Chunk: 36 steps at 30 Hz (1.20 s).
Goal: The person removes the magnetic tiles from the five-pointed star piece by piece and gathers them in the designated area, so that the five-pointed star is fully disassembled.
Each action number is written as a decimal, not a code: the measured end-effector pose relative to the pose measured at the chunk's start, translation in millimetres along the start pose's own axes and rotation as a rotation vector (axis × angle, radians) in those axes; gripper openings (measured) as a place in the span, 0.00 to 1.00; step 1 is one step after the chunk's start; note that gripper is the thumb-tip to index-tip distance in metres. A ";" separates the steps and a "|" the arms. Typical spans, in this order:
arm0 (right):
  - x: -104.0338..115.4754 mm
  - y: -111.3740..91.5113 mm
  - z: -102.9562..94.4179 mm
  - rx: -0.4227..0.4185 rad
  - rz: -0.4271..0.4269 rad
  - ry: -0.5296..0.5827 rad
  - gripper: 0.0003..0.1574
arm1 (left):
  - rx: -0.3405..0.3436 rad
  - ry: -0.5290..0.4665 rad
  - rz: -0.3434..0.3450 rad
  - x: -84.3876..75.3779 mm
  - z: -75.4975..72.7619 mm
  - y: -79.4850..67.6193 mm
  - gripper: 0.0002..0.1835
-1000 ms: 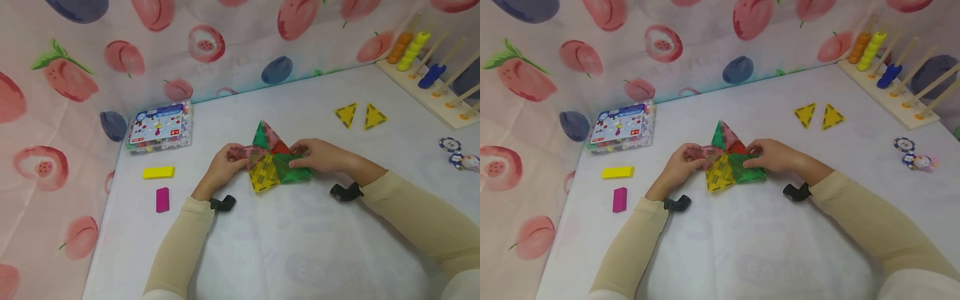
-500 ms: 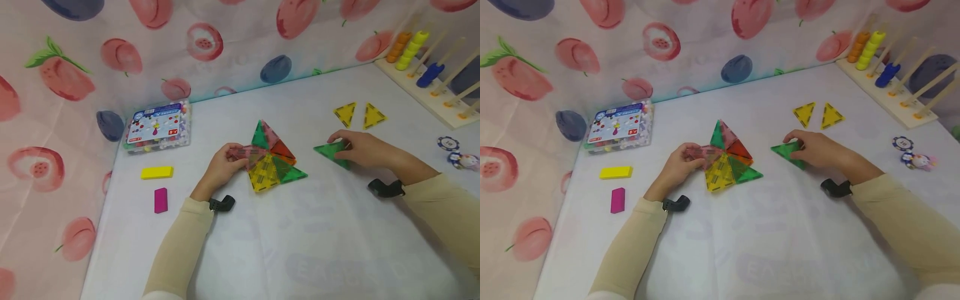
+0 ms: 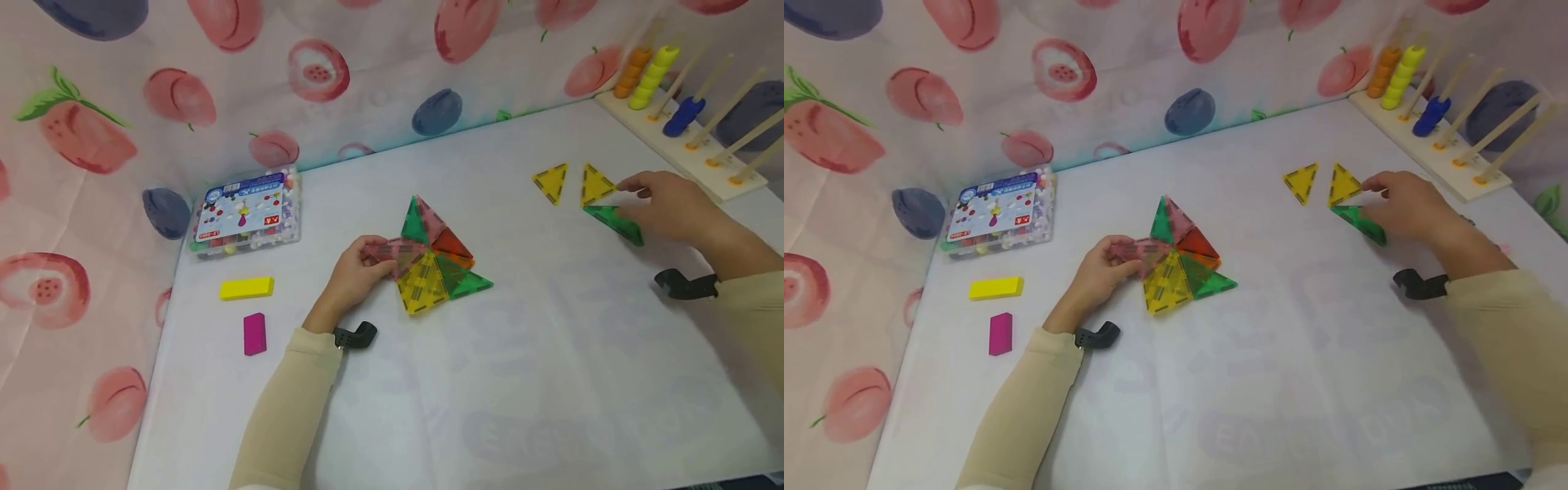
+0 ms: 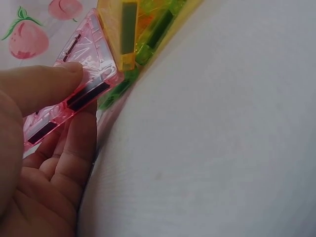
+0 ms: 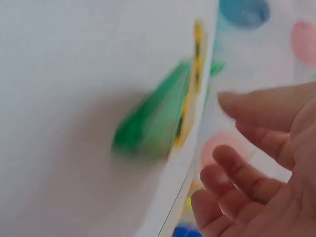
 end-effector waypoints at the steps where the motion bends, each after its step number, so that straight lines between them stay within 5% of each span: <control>1: 10.9 -2.6 0.9 -0.010 -0.024 0.003 0.36 | 0.000 0.002 0.002 -0.1 -0.1 0.2 0.24; 6: 89.4 -13.6 28.3 0.005 -0.213 0.061 0.31 | -0.002 -0.007 0.019 -2.3 1.3 3.9 0.23; 10: 144.8 -21.7 78.3 0.165 -0.359 0.112 0.30 | 0.016 -0.032 0.011 -0.5 7.9 5.8 0.24; 14: 172.6 -30.1 115.0 0.283 -0.421 0.172 0.23 | 0.039 -0.045 0.008 0.9 15.6 6.2 0.24; 19: 192.4 -36.0 121.9 0.270 -0.508 0.212 0.17 | 0.024 -0.042 0.010 0.0 16.4 7.2 0.23; 23: 192.0 -40.1 124.6 0.301 -0.510 0.161 0.19 | 0.036 -0.049 0.006 -2.1 18.3 7.8 0.24; 29: 159.5 -43.7 119.9 0.361 -0.405 0.075 0.23 | 0.031 -0.037 0.002 -4.2 14.6 5.3 0.25; 36: 91.8 -30.7 77.0 0.242 -0.247 0.028 0.26 | -0.001 -0.001 -0.017 0.5 2.8 -1.2 0.25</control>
Point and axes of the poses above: each hand's wrist, its own y-axis towards the middle knuckle, its own z-axis out of the palm, x = y × z, the point moved 10 cm from there along y, towards the middle knuckle
